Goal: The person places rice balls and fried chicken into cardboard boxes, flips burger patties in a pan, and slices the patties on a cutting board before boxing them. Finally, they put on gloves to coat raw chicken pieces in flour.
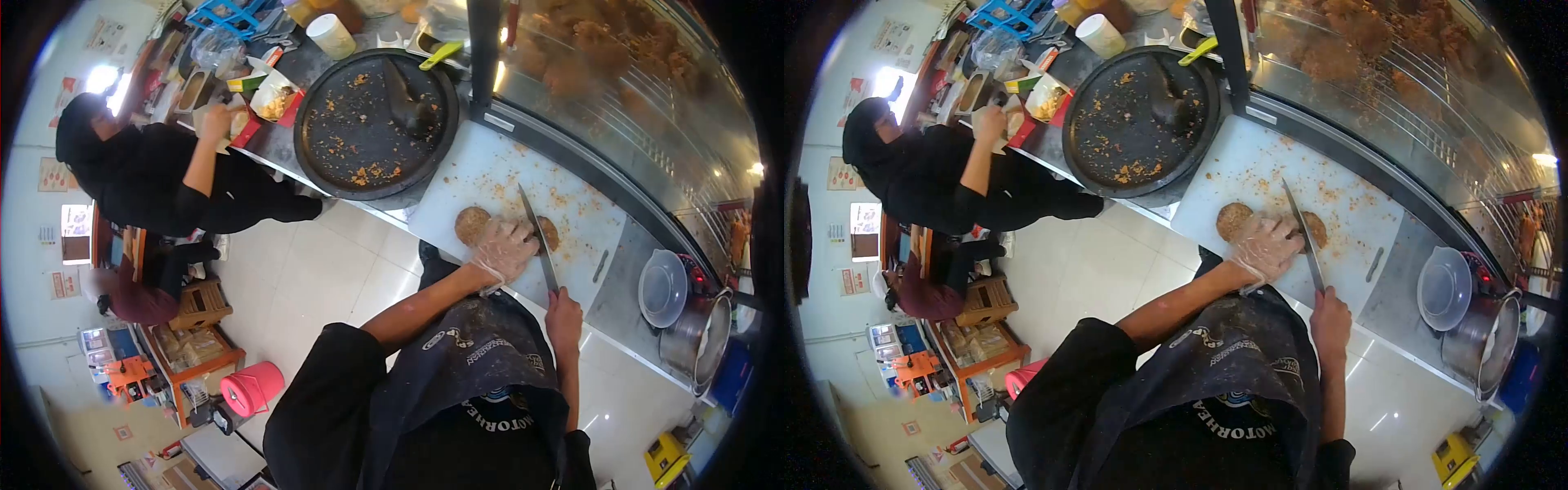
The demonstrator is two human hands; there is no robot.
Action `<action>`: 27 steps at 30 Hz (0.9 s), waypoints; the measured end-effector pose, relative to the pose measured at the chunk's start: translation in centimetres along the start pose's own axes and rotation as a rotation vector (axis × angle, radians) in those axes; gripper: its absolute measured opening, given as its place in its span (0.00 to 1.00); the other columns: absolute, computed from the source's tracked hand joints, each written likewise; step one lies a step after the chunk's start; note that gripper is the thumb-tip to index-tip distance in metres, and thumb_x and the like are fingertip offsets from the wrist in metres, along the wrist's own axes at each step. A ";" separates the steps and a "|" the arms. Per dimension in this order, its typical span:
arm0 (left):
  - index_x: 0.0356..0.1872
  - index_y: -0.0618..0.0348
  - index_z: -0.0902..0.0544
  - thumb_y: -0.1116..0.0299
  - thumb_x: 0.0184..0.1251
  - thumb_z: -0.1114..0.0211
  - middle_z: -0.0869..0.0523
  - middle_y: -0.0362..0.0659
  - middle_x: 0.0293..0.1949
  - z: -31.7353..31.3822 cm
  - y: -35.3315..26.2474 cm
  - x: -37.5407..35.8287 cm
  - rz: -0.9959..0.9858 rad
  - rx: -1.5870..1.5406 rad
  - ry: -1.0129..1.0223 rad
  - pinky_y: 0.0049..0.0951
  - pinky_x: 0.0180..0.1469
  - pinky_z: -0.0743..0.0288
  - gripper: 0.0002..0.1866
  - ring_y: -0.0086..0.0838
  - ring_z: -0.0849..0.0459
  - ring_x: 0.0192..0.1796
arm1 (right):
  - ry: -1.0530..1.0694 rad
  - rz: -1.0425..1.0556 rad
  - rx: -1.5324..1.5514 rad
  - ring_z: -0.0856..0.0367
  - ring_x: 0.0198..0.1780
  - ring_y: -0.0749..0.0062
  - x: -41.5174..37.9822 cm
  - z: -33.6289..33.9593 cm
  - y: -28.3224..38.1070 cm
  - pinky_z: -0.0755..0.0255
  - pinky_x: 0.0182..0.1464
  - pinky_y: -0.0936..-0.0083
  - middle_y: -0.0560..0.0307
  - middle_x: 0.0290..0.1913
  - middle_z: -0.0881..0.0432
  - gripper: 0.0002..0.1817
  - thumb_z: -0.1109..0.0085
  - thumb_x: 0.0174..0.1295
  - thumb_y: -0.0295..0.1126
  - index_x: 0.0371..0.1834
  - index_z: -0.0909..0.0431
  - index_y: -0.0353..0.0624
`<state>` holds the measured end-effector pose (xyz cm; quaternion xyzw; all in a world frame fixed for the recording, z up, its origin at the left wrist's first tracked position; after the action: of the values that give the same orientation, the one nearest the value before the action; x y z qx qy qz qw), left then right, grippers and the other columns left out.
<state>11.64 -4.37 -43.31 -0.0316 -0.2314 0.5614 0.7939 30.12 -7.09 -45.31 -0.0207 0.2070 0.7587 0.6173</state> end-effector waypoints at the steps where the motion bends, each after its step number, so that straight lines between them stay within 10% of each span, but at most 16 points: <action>1: 0.38 0.47 0.18 0.62 0.53 0.40 0.21 0.41 0.44 0.1 -0.2 0.0 -0.011 0.006 -0.047 0.46 0.52 0.35 0.11 0.35 0.25 0.52 | 0.003 -0.027 0.009 0.20 0.33 0.37 -0.1 -0.3 0.0 0.27 0.37 0.45 0.37 0.29 0.18 0.12 0.53 0.69 0.38 0.36 0.29 0.40; 9: 0.47 0.43 0.18 0.60 0.64 0.44 0.18 0.37 0.47 -2.4 0.5 -0.7 -0.003 0.040 0.205 0.46 0.57 0.35 0.13 0.33 0.23 0.53 | 0.049 -0.149 0.013 0.19 0.35 0.38 1.4 0.6 -0.7 0.27 0.40 0.46 0.37 0.31 0.18 0.14 0.54 0.70 0.39 0.37 0.28 0.39; 12: 0.49 0.49 0.19 0.60 0.62 0.38 0.17 0.42 0.47 0.3 0.4 -0.2 -0.036 -0.022 -0.009 0.46 0.59 0.34 0.15 0.38 0.22 0.53 | 0.080 -0.121 0.027 0.19 0.34 0.38 1.2 1.1 -1.0 0.27 0.40 0.47 0.38 0.30 0.18 0.14 0.54 0.70 0.40 0.37 0.27 0.39; 20: 0.50 0.67 0.21 0.60 0.51 0.28 0.18 0.57 0.47 5.2 10.9 -7.2 0.616 -0.186 -0.270 0.43 0.56 0.28 0.27 0.50 0.20 0.51 | 0.149 0.143 0.039 0.19 0.31 0.44 -2.2 1.0 2.0 0.25 0.38 0.52 0.43 0.28 0.18 0.12 0.52 0.69 0.39 0.39 0.28 0.41; 27: 0.53 0.67 0.23 0.52 0.41 0.25 0.20 0.58 0.51 4.7 9.2 -5.7 0.482 -0.073 0.091 0.45 0.58 0.29 0.38 0.51 0.21 0.53 | 0.114 -0.090 0.022 0.18 0.32 0.43 -1.5 0.7 0.0 0.25 0.38 0.51 0.42 0.29 0.18 0.13 0.53 0.70 0.39 0.36 0.29 0.40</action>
<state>0.20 -7.11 -43.87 -0.1399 -0.2014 0.7240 0.6448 30.61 -8.26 -44.24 -0.0663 0.2490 0.7255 0.6382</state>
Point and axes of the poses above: each hand's wrist, its own x-axis towards the middle knuckle, its own z-axis out of the back of the hand, y = z × x, the point moved 6 cm from there along x, towards the middle knuckle
